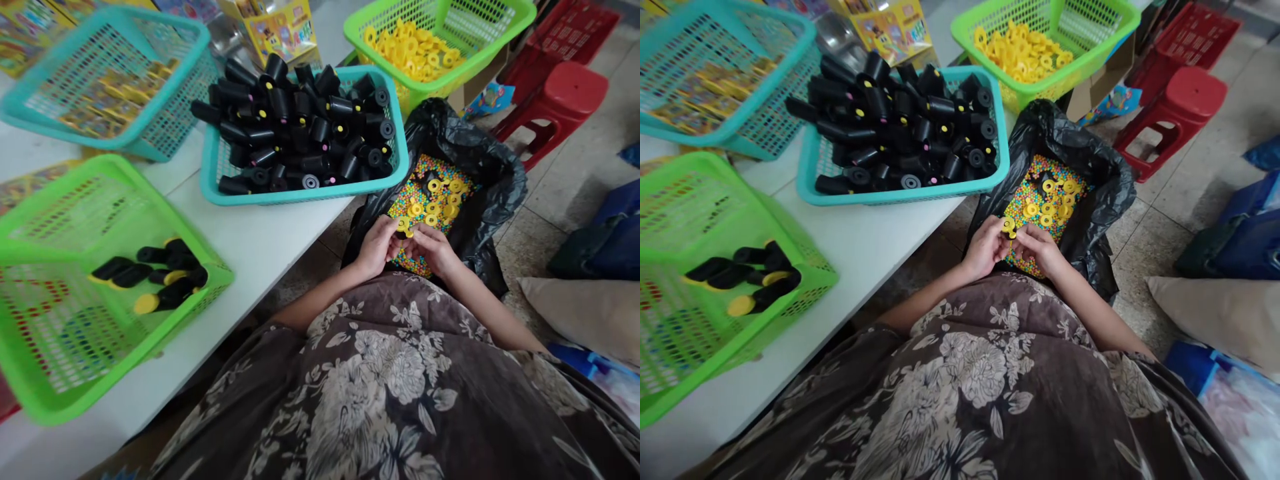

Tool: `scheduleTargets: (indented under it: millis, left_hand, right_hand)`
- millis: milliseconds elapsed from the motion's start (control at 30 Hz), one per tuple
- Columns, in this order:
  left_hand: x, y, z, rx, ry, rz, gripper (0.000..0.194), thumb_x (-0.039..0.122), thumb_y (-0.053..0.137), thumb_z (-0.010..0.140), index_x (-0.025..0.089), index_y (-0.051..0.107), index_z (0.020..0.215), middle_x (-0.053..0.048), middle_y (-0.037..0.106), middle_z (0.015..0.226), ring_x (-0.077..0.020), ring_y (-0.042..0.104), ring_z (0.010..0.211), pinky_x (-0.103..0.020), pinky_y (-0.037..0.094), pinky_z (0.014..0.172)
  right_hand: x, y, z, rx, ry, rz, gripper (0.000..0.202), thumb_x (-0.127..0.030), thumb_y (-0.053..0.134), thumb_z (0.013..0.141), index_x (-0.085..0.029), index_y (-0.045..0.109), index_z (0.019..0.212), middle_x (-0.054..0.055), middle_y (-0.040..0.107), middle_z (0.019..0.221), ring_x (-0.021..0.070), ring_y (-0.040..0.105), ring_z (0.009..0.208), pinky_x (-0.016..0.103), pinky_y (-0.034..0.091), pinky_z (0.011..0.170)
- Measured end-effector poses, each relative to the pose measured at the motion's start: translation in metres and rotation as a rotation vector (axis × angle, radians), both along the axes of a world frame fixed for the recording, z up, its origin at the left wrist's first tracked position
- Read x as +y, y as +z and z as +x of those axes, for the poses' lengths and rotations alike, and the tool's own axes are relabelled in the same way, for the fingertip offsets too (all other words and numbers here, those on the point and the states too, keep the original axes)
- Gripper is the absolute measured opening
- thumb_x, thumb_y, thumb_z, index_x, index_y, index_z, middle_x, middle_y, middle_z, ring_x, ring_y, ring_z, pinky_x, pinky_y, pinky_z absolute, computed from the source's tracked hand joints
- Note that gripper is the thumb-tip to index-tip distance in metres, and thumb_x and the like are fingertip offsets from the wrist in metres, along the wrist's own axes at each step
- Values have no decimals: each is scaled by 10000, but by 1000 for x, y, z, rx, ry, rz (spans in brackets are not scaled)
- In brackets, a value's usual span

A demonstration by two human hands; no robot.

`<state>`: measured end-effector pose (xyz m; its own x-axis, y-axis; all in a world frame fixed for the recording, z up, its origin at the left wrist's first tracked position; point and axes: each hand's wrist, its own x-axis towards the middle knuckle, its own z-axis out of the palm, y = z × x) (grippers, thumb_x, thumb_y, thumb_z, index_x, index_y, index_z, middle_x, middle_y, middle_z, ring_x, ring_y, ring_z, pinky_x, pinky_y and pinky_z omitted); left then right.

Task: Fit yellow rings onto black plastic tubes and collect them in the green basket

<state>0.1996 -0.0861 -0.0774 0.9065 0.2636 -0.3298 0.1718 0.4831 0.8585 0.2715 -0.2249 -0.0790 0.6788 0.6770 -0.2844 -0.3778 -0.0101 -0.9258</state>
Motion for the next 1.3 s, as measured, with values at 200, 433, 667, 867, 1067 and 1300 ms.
scheduleTargets:
  millis: [200, 433, 667, 867, 1067, 1300]
  left_hand:
    - [-2, -1, 0, -32, 1, 25, 532, 687, 718, 793, 230, 446, 814, 94, 510, 564, -51, 430, 379, -182, 201, 354]
    - [-1, -9, -1, -112, -54, 142, 570, 750, 708, 803, 223, 497, 845, 88, 520, 584, -52, 436, 407, -184, 244, 362]
    - [2, -10, -7, -162, -117, 226, 564, 765, 667, 846, 220, 533, 898, 79, 517, 593, -78, 467, 472, -211, 296, 428]
    - [2, -6, -7, -160, -143, 198, 574, 768, 650, 825, 214, 515, 892, 84, 480, 605, -76, 429, 497, -238, 322, 485]
    - [3, -1, -8, -158, -147, 187, 575, 743, 709, 788, 202, 531, 866, 83, 477, 631, -73, 417, 530, -262, 304, 520]
    - [3, -1, -9, -128, -155, 164, 579, 722, 760, 778, 186, 549, 840, 71, 517, 654, -67, 434, 536, -266, 307, 525]
  right_hand:
    - [1, -2, -2, -52, -10, 22, 628, -738, 907, 585, -234, 606, 806, -33, 663, 667, 131, 580, 530, 254, 363, 486]
    - [3, 0, -2, -47, -46, -47, 655, -795, 858, 570, -237, 571, 760, -21, 676, 671, 127, 560, 509, 250, 317, 451]
    - [7, 13, -4, -21, -95, -200, 480, -633, 825, 632, -240, 551, 673, -15, 606, 549, 139, 529, 460, 255, 290, 410]
    - [6, 9, -1, 19, -93, -206, 413, -573, 820, 611, -231, 600, 679, 18, 667, 610, 147, 550, 459, 267, 352, 392]
    - [3, 0, 5, 68, -67, -238, 423, -580, 825, 609, -217, 633, 711, 41, 681, 641, 147, 538, 445, 265, 315, 354]
    - [0, -9, 9, -9, -43, -232, 375, -542, 813, 639, -222, 639, 725, 60, 686, 648, 168, 547, 440, 295, 344, 368]
